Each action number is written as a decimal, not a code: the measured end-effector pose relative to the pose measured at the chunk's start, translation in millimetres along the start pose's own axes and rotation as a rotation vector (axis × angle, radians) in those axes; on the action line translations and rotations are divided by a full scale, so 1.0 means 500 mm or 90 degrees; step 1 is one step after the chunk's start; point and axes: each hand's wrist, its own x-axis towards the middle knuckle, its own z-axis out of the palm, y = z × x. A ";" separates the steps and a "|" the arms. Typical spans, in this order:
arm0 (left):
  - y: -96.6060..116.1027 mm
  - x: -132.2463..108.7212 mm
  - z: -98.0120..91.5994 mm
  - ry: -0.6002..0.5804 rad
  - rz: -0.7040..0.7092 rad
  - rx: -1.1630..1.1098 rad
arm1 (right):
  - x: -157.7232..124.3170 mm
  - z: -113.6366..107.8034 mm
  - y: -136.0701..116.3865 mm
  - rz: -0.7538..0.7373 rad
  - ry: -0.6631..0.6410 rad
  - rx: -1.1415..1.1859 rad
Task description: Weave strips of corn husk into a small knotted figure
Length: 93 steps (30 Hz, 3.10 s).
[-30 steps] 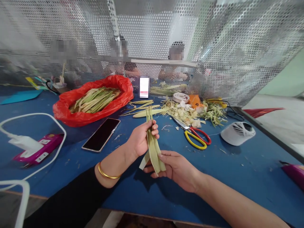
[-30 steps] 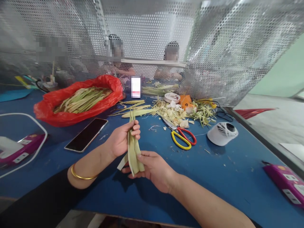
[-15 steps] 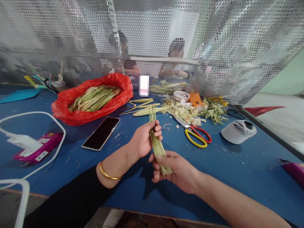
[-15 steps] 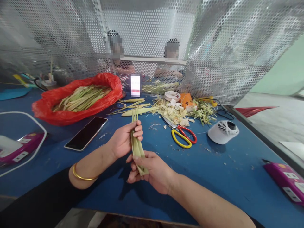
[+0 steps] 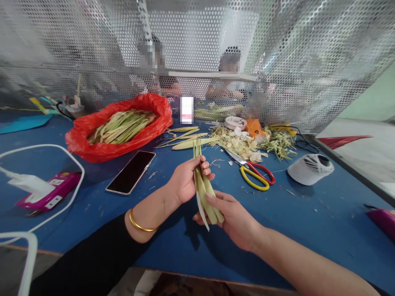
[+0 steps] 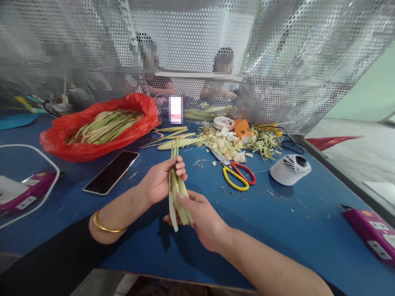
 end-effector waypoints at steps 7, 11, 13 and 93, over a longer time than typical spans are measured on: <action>0.003 -0.002 0.002 0.003 0.081 0.053 | -0.002 -0.002 0.003 0.018 -0.084 0.006; 0.006 0.002 -0.002 0.000 0.087 0.063 | -0.001 -0.006 0.002 0.025 -0.109 0.030; 0.006 0.005 -0.003 0.000 0.084 0.063 | -0.001 -0.006 0.002 0.037 -0.117 0.039; 0.069 -0.044 0.038 -0.165 0.021 0.488 | 0.032 0.032 -0.136 -0.424 0.120 -0.156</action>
